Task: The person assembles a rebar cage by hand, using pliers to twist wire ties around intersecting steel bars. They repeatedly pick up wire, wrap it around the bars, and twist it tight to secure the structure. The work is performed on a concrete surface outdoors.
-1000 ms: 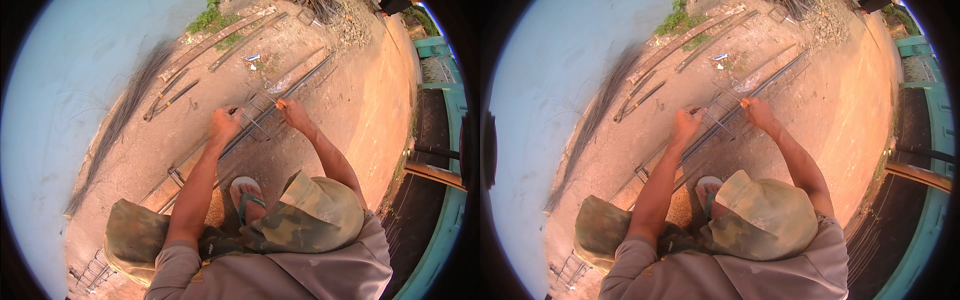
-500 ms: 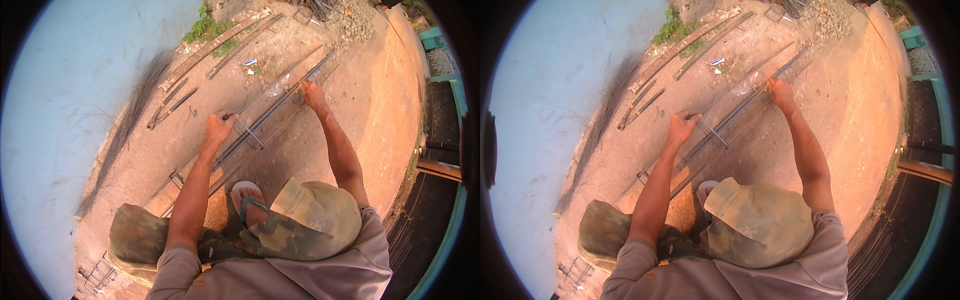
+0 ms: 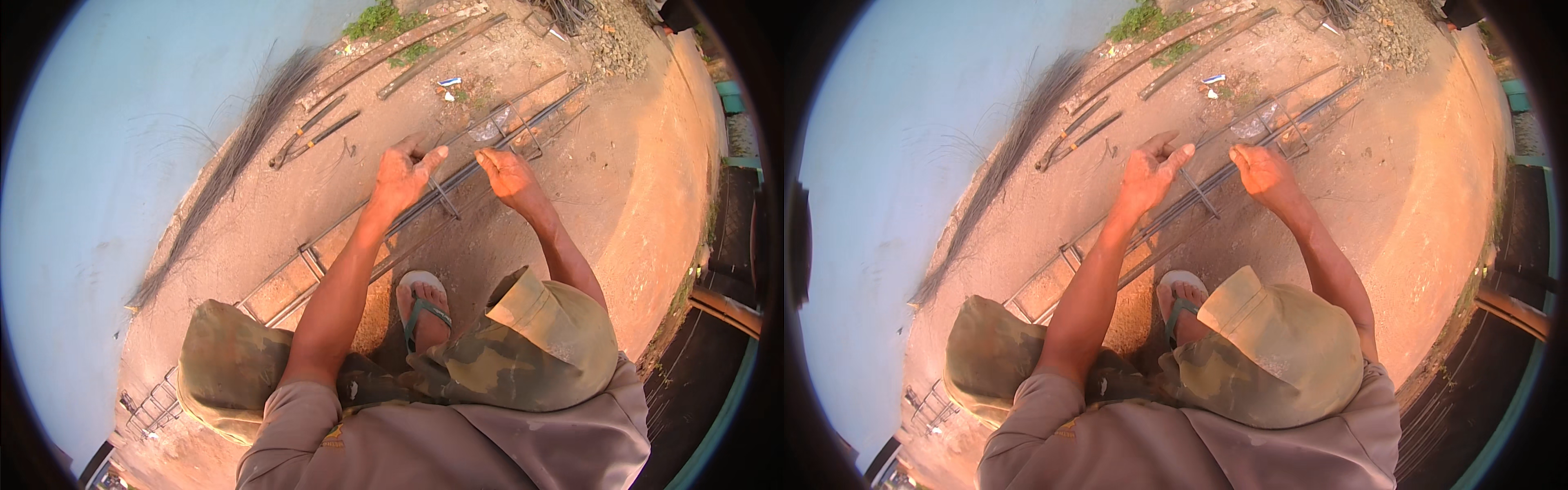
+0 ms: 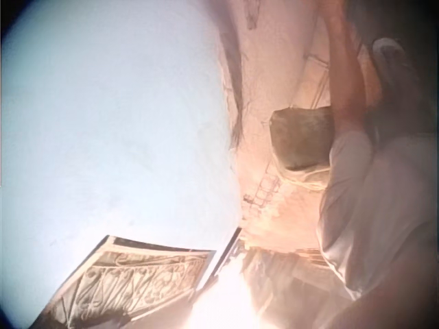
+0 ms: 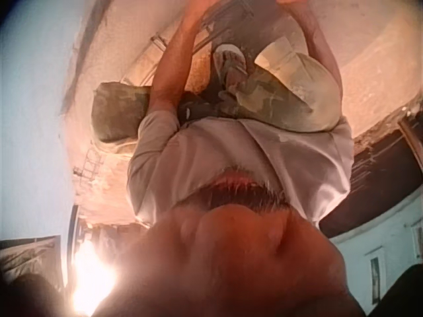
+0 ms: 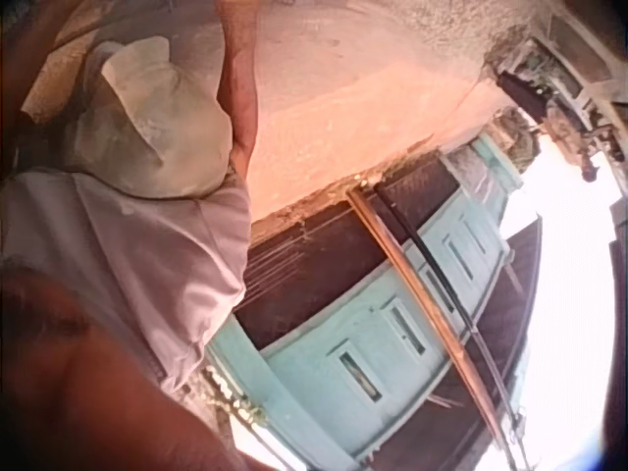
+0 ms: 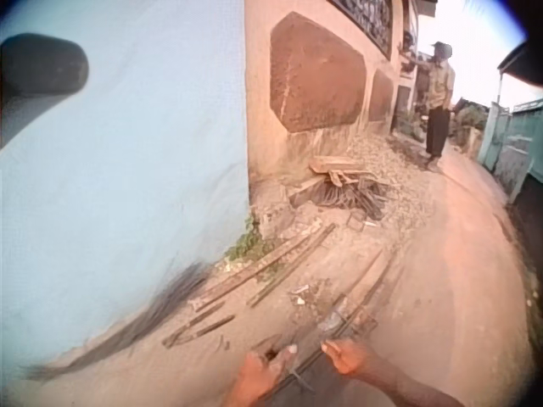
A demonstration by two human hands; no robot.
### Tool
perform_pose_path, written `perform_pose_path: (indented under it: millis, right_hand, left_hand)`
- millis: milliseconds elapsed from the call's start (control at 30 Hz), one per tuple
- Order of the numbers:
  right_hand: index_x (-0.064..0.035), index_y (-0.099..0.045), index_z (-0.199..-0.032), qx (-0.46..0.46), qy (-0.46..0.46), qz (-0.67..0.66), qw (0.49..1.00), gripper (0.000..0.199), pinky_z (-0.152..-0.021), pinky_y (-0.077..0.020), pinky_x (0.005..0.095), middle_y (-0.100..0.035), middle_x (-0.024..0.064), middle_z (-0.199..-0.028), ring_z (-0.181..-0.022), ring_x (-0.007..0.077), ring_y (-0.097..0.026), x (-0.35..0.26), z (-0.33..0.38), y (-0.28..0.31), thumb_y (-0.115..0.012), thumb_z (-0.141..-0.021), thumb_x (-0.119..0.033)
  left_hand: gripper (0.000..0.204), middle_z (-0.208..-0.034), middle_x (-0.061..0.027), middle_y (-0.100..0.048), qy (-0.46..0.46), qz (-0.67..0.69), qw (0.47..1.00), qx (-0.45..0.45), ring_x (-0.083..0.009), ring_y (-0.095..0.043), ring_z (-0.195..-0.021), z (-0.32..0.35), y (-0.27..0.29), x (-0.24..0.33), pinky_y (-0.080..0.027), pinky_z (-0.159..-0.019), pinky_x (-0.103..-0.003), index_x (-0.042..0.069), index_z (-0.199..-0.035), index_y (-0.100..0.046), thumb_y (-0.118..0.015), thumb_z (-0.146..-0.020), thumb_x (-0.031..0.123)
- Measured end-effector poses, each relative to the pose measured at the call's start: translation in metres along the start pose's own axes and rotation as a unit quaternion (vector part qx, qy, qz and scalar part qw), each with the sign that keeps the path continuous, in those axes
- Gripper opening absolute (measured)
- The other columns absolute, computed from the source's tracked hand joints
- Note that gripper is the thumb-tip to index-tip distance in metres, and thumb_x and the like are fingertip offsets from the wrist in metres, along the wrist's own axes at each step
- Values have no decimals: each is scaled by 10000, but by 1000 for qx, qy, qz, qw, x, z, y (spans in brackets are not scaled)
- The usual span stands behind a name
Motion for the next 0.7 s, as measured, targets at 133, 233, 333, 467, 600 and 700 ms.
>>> perform_pose_path:
  millis: [133, 233, 333, 467, 600, 700]
  right_hand:
    - [-12, -639, -1046, -152, -76, -55, 984, 324, -729, -482, 478, -647, 252, -923, -862, 446, -612, -41, 24, -32, -487, -999, -294]
    - [-29, -641, -1127, -211, -164, -69, 961, 306, -735, -493, 453, -656, 246, -956, -869, 434, -622, -54, 45, -30, -499, -995, -266]
    - [-43, -632, -1179, -126, -134, -116, 976, 280, -729, -497, 434, -660, 240, -953, -863, 426, -630, -53, 56, -32, -521, -986, -214]
    - [-20, -623, -1182, -83, -105, -138, 981, 265, -714, -498, 418, -659, 238, -924, -832, 398, -647, -53, 64, -45, -536, -978, -164]
    - [10, -631, -1132, -48, -262, -165, 950, 259, -716, -501, 419, -657, 253, -907, -824, 399, -650, -24, 62, -43, -532, -982, -178]
    - [14, -632, -1106, -53, -286, -90, 953, 262, -711, -498, 432, -655, 264, -898, -836, 435, -638, 1, 62, -48, -530, -981, -192]
  left_hand:
    - [407, -570, -34, -524, 110, 227, 967, -40, -123, -485, -515, 16, -1, -12, -404, -482, -323, 3, -764, -646, -677, -924, 375]
    - [399, -531, -15, -509, 119, 163, 977, -69, -93, -459, -468, 26, -2, -11, -371, -439, -286, 10, -744, -646, -638, -955, 349]
    - [377, -552, -30, -533, 125, 161, 978, -50, -104, -474, -476, 31, -7, -27, -380, -444, -293, 0, -764, -653, -631, -958, 323]
    - [344, -593, -60, -579, 161, 243, 957, -9, -129, -515, -493, 30, -21, -53, -425, -489, -320, -5, -827, -666, -619, -957, 310]
    - [342, -734, -151, -686, 80, 19, 997, -8, -212, -654, -659, 18, 2, -40, -507, -632, -370, 3, -990, -704, -617, -949, 332]
    - [357, -854, -191, -719, 56, -111, 992, 25, -268, -695, -819, 6, 15, -29, -520, -754, -398, 32, -1093, -718, -635, -934, 341]
Point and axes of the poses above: each hand's wrist, its own z-axis away from the middle knuckle, its own y-axis out of the back of the hand, x = y × z, the point moved 5 cm from there along -z, towards the middle knuckle
